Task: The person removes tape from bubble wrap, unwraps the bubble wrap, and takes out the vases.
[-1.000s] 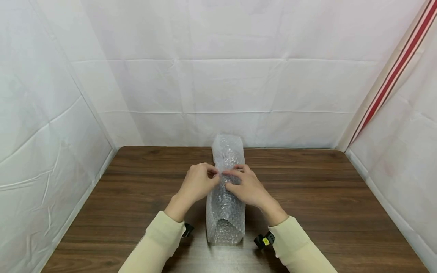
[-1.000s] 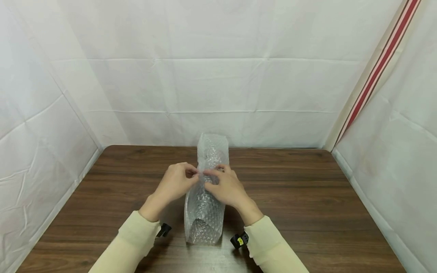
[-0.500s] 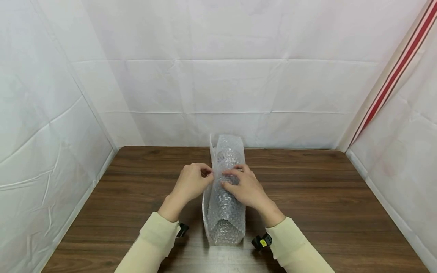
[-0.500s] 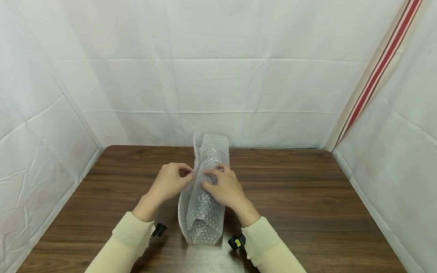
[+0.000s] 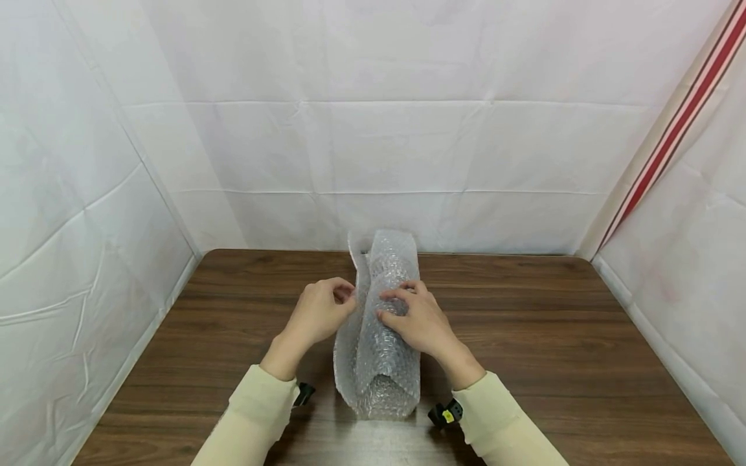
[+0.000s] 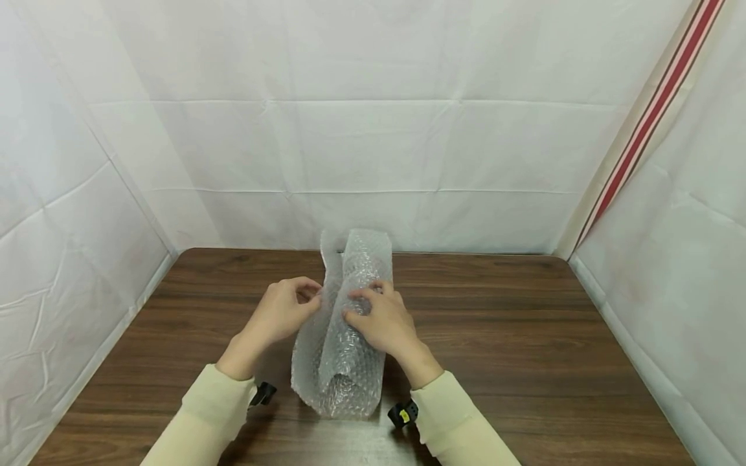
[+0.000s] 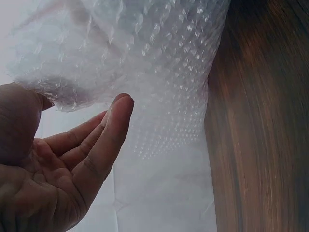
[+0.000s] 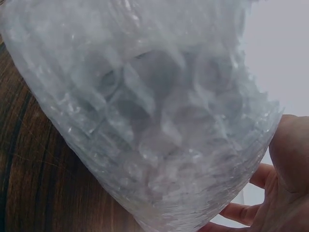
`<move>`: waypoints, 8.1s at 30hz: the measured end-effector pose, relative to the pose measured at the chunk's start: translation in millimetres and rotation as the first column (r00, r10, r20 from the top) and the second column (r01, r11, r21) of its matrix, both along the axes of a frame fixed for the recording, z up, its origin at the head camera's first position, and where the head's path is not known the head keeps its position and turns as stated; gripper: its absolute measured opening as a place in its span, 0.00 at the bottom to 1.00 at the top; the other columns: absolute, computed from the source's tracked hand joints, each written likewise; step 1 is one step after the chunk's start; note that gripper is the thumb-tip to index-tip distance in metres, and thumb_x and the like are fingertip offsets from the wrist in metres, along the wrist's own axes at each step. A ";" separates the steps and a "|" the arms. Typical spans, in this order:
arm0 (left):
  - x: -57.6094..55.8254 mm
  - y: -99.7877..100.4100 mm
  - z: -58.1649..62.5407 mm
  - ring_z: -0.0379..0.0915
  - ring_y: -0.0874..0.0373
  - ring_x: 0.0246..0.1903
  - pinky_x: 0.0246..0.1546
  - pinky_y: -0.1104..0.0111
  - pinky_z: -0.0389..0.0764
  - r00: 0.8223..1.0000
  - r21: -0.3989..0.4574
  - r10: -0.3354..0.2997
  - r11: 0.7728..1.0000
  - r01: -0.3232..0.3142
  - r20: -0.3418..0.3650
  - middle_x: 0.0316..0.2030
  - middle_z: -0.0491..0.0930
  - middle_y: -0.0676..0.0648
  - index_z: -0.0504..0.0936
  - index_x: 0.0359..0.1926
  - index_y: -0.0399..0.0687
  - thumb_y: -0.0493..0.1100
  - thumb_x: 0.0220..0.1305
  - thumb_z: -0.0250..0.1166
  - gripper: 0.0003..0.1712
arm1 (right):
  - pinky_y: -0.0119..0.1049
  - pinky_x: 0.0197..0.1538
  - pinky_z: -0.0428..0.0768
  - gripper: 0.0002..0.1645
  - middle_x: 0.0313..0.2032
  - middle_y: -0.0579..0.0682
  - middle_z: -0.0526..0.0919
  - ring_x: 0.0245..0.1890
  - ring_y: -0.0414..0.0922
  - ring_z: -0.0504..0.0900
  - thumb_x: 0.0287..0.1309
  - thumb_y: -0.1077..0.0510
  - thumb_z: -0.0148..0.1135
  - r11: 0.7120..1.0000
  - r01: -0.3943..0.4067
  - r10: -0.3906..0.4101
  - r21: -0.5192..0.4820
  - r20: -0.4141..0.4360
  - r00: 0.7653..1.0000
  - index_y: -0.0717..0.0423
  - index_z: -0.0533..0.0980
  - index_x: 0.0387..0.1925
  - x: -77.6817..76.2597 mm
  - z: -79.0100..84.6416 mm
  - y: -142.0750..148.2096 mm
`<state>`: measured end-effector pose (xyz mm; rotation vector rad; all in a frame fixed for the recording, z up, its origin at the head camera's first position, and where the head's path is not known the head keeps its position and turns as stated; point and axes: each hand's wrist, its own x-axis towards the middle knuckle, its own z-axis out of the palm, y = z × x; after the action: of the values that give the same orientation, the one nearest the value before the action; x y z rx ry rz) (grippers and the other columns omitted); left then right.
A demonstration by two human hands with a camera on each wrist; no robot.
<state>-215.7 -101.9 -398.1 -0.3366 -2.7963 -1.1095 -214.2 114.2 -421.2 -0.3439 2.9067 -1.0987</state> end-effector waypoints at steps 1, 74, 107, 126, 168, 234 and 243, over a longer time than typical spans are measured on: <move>0.1 -1.1 0.0 0.81 0.61 0.32 0.36 0.64 0.83 1.000 0.000 -0.001 1.000 0.001 0.011 0.34 0.88 0.51 0.87 0.51 0.44 0.43 0.67 0.66 0.14 | 0.61 0.57 0.78 0.22 0.70 0.53 0.68 0.68 0.59 0.70 0.66 0.40 0.68 1.000 0.000 0.000 0.000 -0.002 1.000 0.37 0.83 0.59 0.0 -0.1 -0.1; -10.6 -69.4 -38.2 0.72 0.58 0.19 0.22 0.66 0.76 0.965 0.020 -0.134 0.991 0.133 0.226 0.36 0.81 0.44 0.57 0.82 0.60 0.29 0.70 0.59 0.45 | 0.62 0.59 0.78 0.22 0.71 0.53 0.67 0.69 0.59 0.69 0.65 0.41 0.69 1.000 -0.001 0.001 -0.022 -0.006 1.000 0.37 0.83 0.58 1.0 -2.2 -3.1; -14.6 -73.3 -52.6 0.70 0.59 0.16 0.19 0.67 0.80 0.925 -0.003 -0.147 0.987 0.158 0.351 0.30 0.75 0.44 0.65 0.79 0.50 0.29 0.71 0.59 0.37 | 0.61 0.59 0.78 0.23 0.71 0.52 0.66 0.68 0.59 0.69 0.65 0.40 0.69 1.000 0.002 -0.002 -0.017 0.005 1.000 0.38 0.83 0.59 3.8 -0.5 -2.9; -9.8 -75.2 -52.0 0.71 0.57 0.19 0.20 0.64 0.84 0.895 0.006 -0.139 0.989 0.150 0.423 0.27 0.75 0.44 0.67 0.78 0.49 0.32 0.72 0.61 0.35 | 0.62 0.59 0.78 0.23 0.72 0.52 0.66 0.69 0.59 0.69 0.65 0.40 0.69 1.000 -0.007 0.007 -0.028 0.008 1.000 0.37 0.83 0.59 10.6 1.8 -3.6; -3.2 -83.5 -50.6 0.72 0.54 0.17 0.21 0.62 0.85 0.846 0.047 -0.188 0.981 0.190 0.499 0.23 0.73 0.44 0.60 0.81 0.58 0.42 0.75 0.64 0.39 | 0.60 0.49 0.84 0.34 0.71 0.61 0.65 0.61 0.61 0.78 0.66 0.33 0.64 0.980 -0.030 0.023 0.196 0.042 0.999 0.48 0.76 0.64 16.3 22.8 -18.5; -4.9 -81.8 -53.7 0.75 0.55 0.18 0.20 0.61 0.85 0.841 0.073 -0.189 0.982 0.176 0.508 0.22 0.77 0.44 0.62 0.80 0.57 0.42 0.74 0.65 0.39 | 0.55 0.40 0.83 0.42 0.64 0.64 0.68 0.52 0.61 0.81 0.57 0.35 0.74 0.955 0.087 -0.097 0.282 0.021 0.995 0.53 0.69 0.63 22.0 24.3 -40.8; -5.6 -81.9 -55.7 0.76 0.54 0.18 0.20 0.61 0.85 0.844 0.062 -0.185 0.982 0.177 0.504 0.23 0.77 0.44 0.62 0.80 0.57 0.41 0.73 0.65 0.39 | 0.60 0.47 0.83 0.49 0.68 0.65 0.68 0.57 0.63 0.80 0.58 0.36 0.73 0.965 0.097 -0.108 0.245 0.033 0.994 0.55 0.65 0.71 23.1 26.2 -38.4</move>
<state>-221.3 -183.9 -453.8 -0.3565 -3.2658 -1.4427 -191.1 75.7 -395.0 -0.1606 3.0004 -0.7342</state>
